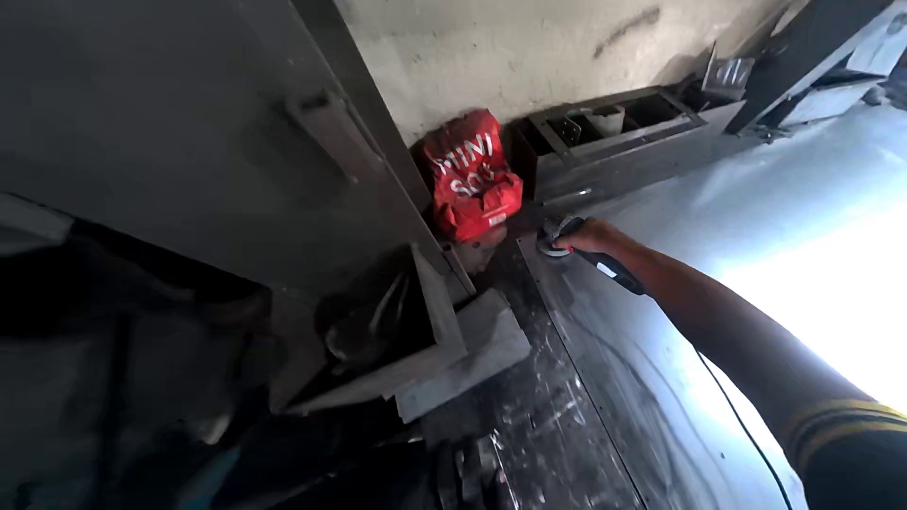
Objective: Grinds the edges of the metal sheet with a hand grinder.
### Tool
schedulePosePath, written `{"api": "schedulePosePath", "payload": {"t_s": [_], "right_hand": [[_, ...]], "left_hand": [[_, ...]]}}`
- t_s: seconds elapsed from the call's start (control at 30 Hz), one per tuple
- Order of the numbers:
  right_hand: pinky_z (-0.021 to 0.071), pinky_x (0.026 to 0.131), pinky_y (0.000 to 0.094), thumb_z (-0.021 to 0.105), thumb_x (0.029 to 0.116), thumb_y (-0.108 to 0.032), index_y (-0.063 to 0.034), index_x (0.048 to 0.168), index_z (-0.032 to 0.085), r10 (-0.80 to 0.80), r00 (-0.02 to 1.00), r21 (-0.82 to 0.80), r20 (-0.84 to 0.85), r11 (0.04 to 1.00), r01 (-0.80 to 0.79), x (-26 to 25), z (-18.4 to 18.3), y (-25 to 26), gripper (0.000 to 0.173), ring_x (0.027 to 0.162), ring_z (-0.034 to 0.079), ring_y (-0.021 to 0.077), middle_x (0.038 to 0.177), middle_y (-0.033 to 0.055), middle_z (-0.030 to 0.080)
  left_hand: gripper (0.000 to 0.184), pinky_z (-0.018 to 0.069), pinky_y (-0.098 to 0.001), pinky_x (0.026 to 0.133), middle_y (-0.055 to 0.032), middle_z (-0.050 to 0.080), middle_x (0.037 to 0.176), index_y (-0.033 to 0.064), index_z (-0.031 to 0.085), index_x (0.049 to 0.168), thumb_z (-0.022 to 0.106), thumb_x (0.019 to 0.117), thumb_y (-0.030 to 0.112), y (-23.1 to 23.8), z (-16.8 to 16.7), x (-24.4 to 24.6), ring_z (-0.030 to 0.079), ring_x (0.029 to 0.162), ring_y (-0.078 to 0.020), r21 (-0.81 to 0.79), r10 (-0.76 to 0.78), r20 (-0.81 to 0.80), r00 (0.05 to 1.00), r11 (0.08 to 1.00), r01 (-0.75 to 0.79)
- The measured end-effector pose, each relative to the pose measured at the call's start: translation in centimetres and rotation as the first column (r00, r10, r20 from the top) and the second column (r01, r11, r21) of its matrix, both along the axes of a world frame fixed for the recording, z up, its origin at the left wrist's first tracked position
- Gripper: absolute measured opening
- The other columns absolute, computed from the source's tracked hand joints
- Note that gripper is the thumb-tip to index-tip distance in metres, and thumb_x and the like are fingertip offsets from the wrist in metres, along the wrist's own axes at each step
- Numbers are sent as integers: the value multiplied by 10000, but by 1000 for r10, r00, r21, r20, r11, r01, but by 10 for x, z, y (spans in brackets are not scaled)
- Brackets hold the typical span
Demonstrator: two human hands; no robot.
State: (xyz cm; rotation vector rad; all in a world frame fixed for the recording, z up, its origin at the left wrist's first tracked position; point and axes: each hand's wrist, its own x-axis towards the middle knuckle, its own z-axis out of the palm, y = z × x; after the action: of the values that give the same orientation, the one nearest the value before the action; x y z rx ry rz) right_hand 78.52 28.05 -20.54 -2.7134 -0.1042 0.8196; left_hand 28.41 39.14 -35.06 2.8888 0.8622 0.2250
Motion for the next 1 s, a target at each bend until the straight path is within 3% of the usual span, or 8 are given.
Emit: {"api": "schedulePosePath", "payload": {"t_s": [0.13, 0.27, 0.4, 0.5, 0.63, 0.8, 0.9, 1.0], "right_hand": [[523, 880, 666, 760, 681, -773, -73, 1062, 731, -22, 999, -34, -31, 999, 21, -95, -5, -98, 797, 1035, 685, 372, 1056, 177, 721], [555, 808, 659, 774, 749, -714, -86, 1016, 736, -85, 991, -141, -107, 988, 70, -284, 20, -234, 684, 926, 713, 373, 957, 158, 735], [576, 787, 618, 679, 648, -861, -142, 982, 725, -201, 964, -286, -174, 947, 146, -480, 6, -361, 794, 899, 720, 331, 924, 113, 734], [578, 778, 604, 648, 605, -911, -171, 981, 727, -248, 933, -395, -259, 909, 132, -574, 10, -397, 834, 905, 727, 320, 912, 98, 739], [588, 738, 561, 615, 583, -946, -196, 962, 720, -261, 931, -412, -256, 900, 139, -605, 5, -397, 848, 862, 729, 272, 864, 55, 732], [569, 786, 582, 651, 640, -880, -170, 1012, 713, -176, 949, -342, -262, 936, 79, -524, 7, -342, 805, 921, 717, 300, 923, 84, 732], [572, 697, 584, 711, 657, -838, -163, 927, 710, -145, 973, -305, -181, 949, 85, -475, 5, -314, 727, 825, 716, 311, 831, 88, 714], [556, 580, 549, 735, 636, -831, -168, 811, 683, -197, 978, -241, -61, 954, 177, -483, -3, -314, 687, 703, 698, 283, 716, 66, 674]], "left_hand": [[740, 320, -615, 1180, -185, 391, 1606, 203, 485, 1531, 401, 933, 630, 2, -1, -6, 325, 1502, -415, 5, -40, -13, 999, 999, 40], [651, 335, -641, 1160, -212, 387, 1606, 112, 571, 1447, 417, 986, 545, -5, 17, 0, 285, 1514, -458, -12, -96, 35, 995, 995, 97], [644, 322, -678, 1144, -207, 316, 1639, 123, 497, 1498, 427, 999, 525, -8, 25, -3, 225, 1533, -457, -78, -90, -15, 996, 993, 89], [642, 297, -715, 1139, -220, 277, 1647, 89, 472, 1497, 428, 1020, 516, -11, 29, -5, 183, 1538, -477, -120, -104, -53, 993, 988, 97], [612, 284, -685, 1163, -177, 271, 1665, 128, 472, 1502, 423, 1029, 513, -14, 37, -2, 171, 1556, -431, -118, -71, -79, 994, 991, 62], [625, 241, -670, 1192, -178, 232, 1677, 143, 436, 1533, 416, 1029, 513, -15, 42, 3, 143, 1559, -435, -160, -65, -88, 994, 986, 50], [645, 225, -642, 1212, -186, 253, 1669, 157, 428, 1541, 430, 1009, 522, -14, 44, 6, 148, 1561, -429, -154, -59, -92, 994, 987, 44], [660, 208, -633, 1226, -194, 266, 1662, 136, 426, 1540, 421, 1007, 525, -14, 45, 7, 156, 1558, -436, -146, -88, -77, 993, 986, 76]]}}
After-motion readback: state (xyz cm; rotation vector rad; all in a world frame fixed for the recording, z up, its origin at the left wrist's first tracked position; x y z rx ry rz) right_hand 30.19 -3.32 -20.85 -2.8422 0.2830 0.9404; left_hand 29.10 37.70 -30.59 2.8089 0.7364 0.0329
